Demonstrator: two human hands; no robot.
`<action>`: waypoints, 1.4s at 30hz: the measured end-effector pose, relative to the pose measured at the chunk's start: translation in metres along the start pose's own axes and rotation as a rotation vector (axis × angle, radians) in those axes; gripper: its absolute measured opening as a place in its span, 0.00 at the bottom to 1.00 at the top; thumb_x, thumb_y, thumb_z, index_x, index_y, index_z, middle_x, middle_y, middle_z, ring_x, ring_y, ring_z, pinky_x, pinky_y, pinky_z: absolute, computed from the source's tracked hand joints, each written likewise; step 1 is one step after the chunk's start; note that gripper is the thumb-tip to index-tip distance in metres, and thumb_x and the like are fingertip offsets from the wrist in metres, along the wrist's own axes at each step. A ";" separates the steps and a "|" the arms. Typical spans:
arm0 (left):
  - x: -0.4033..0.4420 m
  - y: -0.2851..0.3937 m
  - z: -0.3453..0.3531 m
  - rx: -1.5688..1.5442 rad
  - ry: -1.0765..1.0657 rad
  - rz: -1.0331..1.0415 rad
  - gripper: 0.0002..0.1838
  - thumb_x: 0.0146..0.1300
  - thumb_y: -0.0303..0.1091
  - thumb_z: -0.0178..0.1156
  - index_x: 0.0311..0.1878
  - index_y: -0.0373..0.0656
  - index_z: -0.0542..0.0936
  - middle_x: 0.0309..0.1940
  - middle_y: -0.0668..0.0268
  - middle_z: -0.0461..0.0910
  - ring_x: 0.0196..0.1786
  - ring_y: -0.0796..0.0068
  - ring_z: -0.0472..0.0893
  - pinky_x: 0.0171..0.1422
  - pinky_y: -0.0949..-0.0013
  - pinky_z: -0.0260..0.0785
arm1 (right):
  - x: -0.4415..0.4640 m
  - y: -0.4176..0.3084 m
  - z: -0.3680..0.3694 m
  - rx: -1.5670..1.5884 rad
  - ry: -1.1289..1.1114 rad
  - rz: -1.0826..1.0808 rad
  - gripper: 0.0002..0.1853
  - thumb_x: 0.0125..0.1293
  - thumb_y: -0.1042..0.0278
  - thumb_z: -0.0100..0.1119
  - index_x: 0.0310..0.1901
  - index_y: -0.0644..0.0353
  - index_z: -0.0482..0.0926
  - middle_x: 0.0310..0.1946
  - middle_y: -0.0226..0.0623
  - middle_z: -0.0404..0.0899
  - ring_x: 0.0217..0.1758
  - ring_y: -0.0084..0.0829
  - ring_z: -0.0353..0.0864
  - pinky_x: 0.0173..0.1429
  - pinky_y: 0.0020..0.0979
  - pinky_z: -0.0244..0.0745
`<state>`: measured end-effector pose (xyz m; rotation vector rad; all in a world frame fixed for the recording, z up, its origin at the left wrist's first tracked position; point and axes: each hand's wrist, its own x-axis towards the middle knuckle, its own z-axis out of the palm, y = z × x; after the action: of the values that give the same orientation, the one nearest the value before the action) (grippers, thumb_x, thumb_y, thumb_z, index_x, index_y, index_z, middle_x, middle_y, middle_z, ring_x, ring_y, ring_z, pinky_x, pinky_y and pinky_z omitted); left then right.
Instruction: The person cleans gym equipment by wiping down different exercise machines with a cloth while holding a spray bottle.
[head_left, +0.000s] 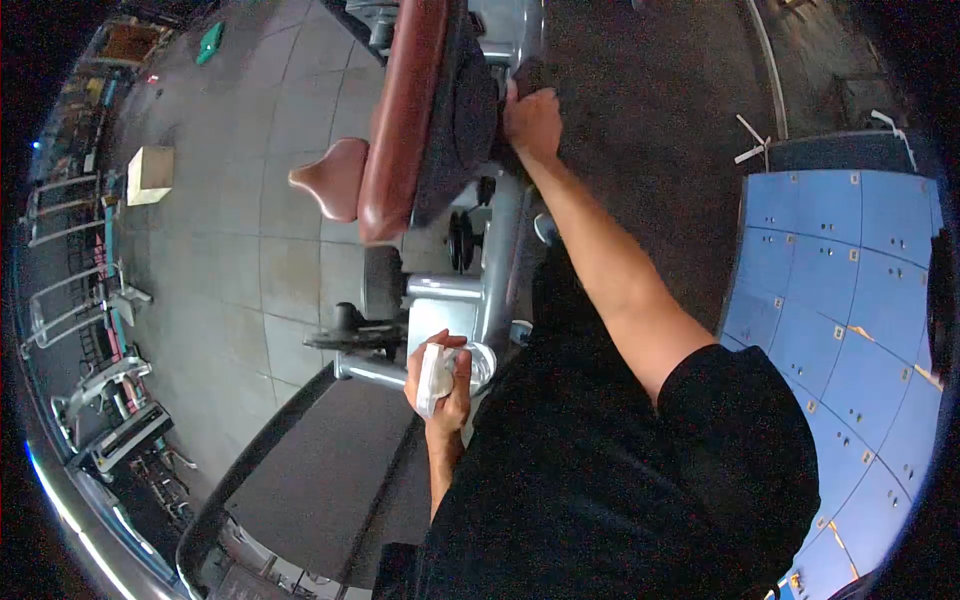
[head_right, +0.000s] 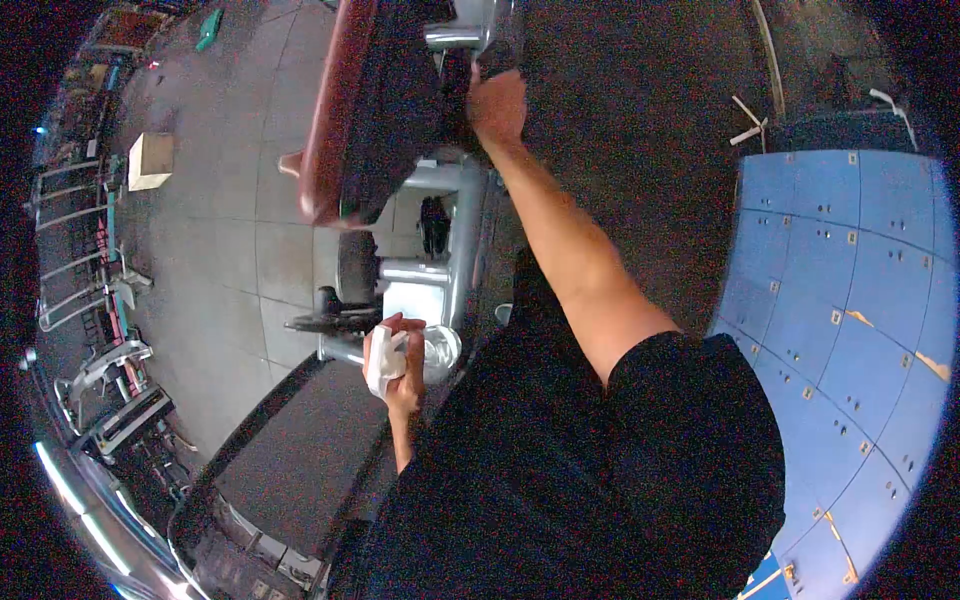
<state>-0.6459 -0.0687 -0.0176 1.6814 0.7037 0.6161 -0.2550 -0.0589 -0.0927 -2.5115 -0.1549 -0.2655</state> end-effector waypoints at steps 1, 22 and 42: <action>0.005 0.001 0.005 0.003 -0.027 -0.025 0.19 0.67 0.32 0.68 0.57 0.33 0.78 0.41 0.56 0.87 0.43 0.69 0.85 0.50 0.67 0.76 | 0.026 -0.007 0.002 0.029 -0.061 0.113 0.38 0.73 0.43 0.54 0.52 0.85 0.72 0.42 0.64 0.81 0.48 0.59 0.84 0.56 0.51 0.80; 0.049 0.041 0.090 0.116 0.081 0.026 0.17 0.59 0.30 0.69 0.51 0.35 0.81 0.38 0.55 0.88 0.38 0.60 0.88 0.45 0.64 0.78 | 0.303 -0.015 0.082 -0.211 -0.204 -0.039 0.35 0.75 0.36 0.42 0.45 0.64 0.88 0.49 0.56 0.85 0.55 0.56 0.84 0.59 0.51 0.79; -0.037 -0.006 -0.038 0.051 -0.046 0.092 0.18 0.67 0.33 0.69 0.55 0.35 0.79 0.40 0.60 0.88 0.40 0.73 0.85 0.48 0.69 0.76 | -0.262 0.033 -0.051 0.134 -0.133 -0.106 0.43 0.73 0.52 0.57 0.66 0.92 0.55 0.59 0.78 0.66 0.63 0.67 0.71 0.69 0.49 0.69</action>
<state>-0.6995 -0.0692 -0.0166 1.7773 0.6159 0.6263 -0.5118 -0.1286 -0.1297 -2.3907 -0.3488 -0.1264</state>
